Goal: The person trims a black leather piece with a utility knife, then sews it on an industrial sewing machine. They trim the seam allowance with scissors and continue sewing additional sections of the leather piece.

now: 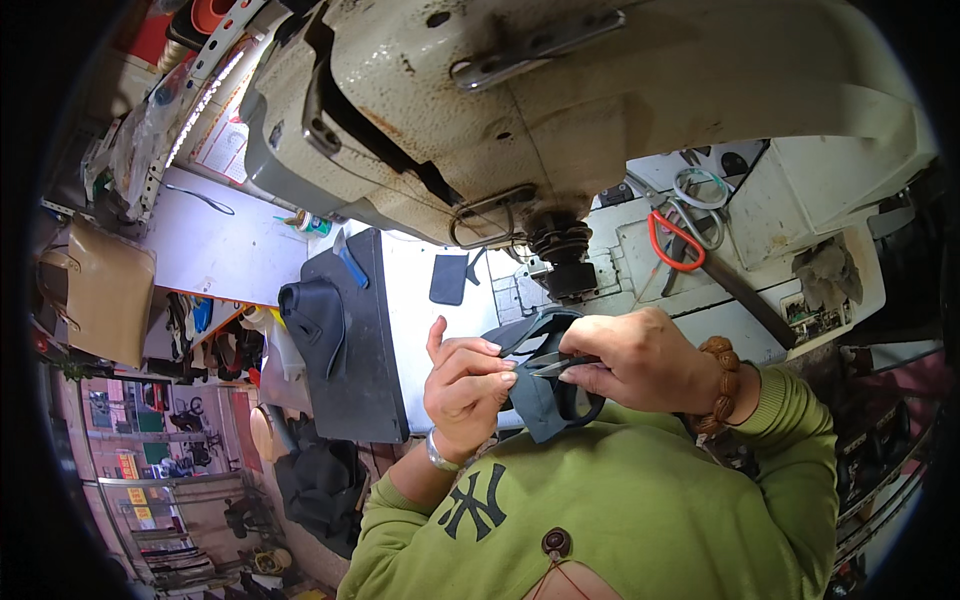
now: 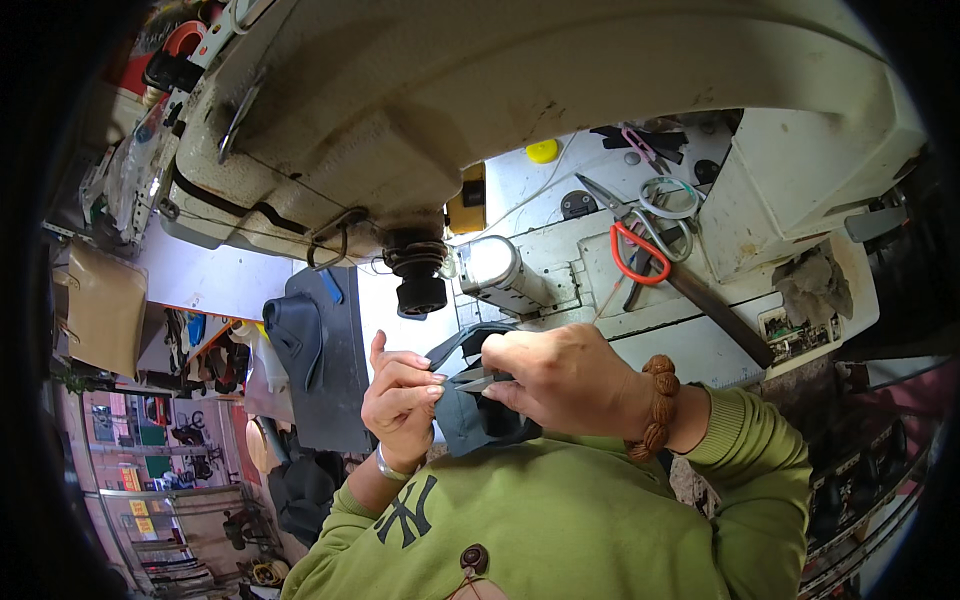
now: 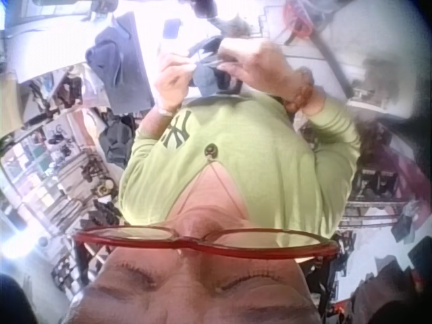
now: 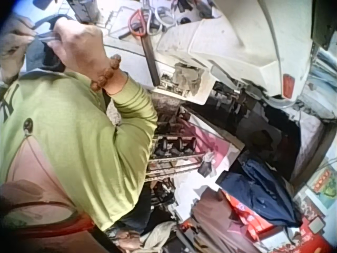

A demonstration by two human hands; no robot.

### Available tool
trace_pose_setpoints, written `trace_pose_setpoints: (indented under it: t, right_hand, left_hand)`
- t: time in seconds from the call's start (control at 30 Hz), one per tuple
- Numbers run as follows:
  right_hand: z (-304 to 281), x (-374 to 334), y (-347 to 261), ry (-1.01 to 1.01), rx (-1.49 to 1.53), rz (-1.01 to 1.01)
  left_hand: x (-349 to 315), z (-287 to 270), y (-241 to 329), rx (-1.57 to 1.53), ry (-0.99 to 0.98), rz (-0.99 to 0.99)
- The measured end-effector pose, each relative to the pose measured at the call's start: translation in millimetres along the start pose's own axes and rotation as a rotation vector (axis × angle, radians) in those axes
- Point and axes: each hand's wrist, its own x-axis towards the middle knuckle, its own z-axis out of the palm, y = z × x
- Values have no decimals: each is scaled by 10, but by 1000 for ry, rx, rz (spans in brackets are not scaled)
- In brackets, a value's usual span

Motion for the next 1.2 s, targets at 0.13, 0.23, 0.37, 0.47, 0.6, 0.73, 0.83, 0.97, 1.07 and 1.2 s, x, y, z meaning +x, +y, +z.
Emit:
trace_pose_setpoints:
  t: [0.13, 0.23, 0.37, 0.47, 0.6, 0.73, 0.83, 0.97, 1.07, 1.2]
  right_hand:
    - [165, -43, 9, -7, 514, 267]
    - [212, -51, 11, 124, 882, 435]
    - [61, -113, 27, 114, 264, 154]
    - [-23, -111, 25, 64, 119, 71]
    - [-30, -48, 11, 53, 25, -24]
    - [-36, -31, -5, 13, 10, -36]
    - [-46, -30, -6, -15, -12, -23]
    - [-37, -11, -8, 5, -29, -53]
    - [-30, 5, -13, 7, -64, -64]
    - [-31, 26, -22, 7, -86, -77]
  left_hand:
    - [-69, 58, 58, 36, -54, 24]
    - [-101, 84, 66, 25, -58, 22]
    - [-110, 17, 38, 16, 10, 13]
    - [-105, -16, 25, 16, 14, 12]
    - [-91, -8, 33, -5, -6, 18]
    - [-79, -2, 42, -14, -13, 24]
    - [-77, -3, 42, -12, -20, 19]
    - [-76, -6, 33, -17, -35, 25]
    - [-76, -15, 25, -8, -38, 29]
    - [-76, -29, 16, 7, -41, 30]
